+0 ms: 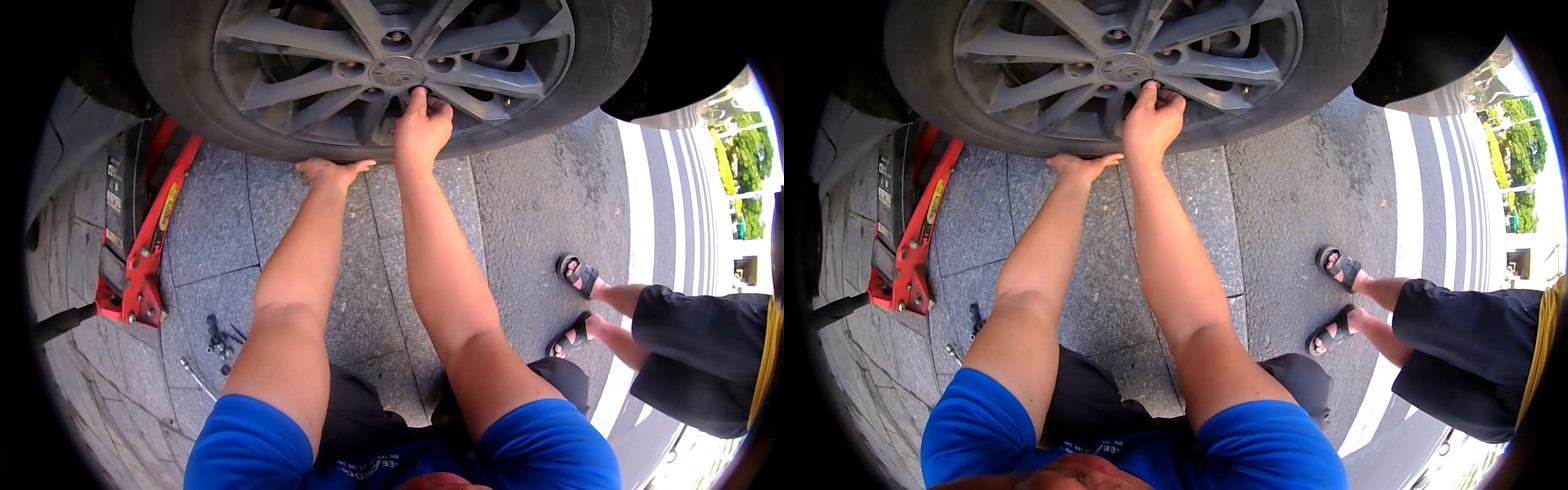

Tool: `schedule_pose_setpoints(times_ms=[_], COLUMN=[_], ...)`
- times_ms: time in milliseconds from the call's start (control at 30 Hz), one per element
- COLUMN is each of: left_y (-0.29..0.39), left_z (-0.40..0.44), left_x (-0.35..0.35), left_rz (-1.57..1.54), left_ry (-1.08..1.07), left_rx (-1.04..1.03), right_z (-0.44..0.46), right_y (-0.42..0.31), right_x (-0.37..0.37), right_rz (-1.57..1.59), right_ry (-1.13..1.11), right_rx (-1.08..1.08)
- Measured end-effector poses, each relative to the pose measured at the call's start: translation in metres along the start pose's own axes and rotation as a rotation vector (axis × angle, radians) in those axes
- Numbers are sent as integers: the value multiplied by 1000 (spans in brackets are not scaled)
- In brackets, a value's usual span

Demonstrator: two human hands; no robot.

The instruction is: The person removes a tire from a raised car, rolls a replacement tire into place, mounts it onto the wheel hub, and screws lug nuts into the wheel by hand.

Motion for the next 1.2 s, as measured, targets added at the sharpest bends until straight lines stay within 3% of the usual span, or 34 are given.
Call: schedule_pose_setpoints(times_ms=[67, 133, 467, 600, 667, 800, 867, 1000, 1067, 1167, 1200], left_y=[1, 2, 3, 2, 3, 4, 3, 2, 1, 2, 6], left_z=[-5, -9, 6, 0, -1, 2, 1, 10, 15, 22, 17], left_x=[-5, -5, 6, 1, 2, 2, 2, 6, 13, 20, 22], left_rz=[22, 19, 8, -2, 11, 25, 4, -16, -97, -123, -139], left_ry=[-65, -29, -8, -21, -25, -55, -36, -67, 28, 53, 64], left_rx=[-31, -24, -37, -8, -38, -36, -21, -2, 40, 66, 67], right_z=[-1, 4, -10, -14, -12, -13, -12, -10, -5, -13, -18], right_y=[-7, 0, -16, -25, -22, -14, -12, -12, -5, -13, -15], right_x=[0, -1, -1, -5, -4, -4, -5, -2, -2, -5, -5], right_rz=[6, 72, 279, 140, 225, 278, 231, 336, 218, 308, 303], right_ry=[13, -49, 16, -14, 24, 33, -34, 28, -56, -25, -22], right_rx=[83, -135, -252, -99, -237, -250, -153, -282, -92, -292, -267])
Point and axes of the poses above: each hand's wrist, its own z-axis towards the middle knuckle, its own x-axis out of the back of the hand, y = z × x, the point moved 6 cm from there along z, towards the middle knuckle, and after that the axes turned 15 degrees about z, right-handed, at the moved point
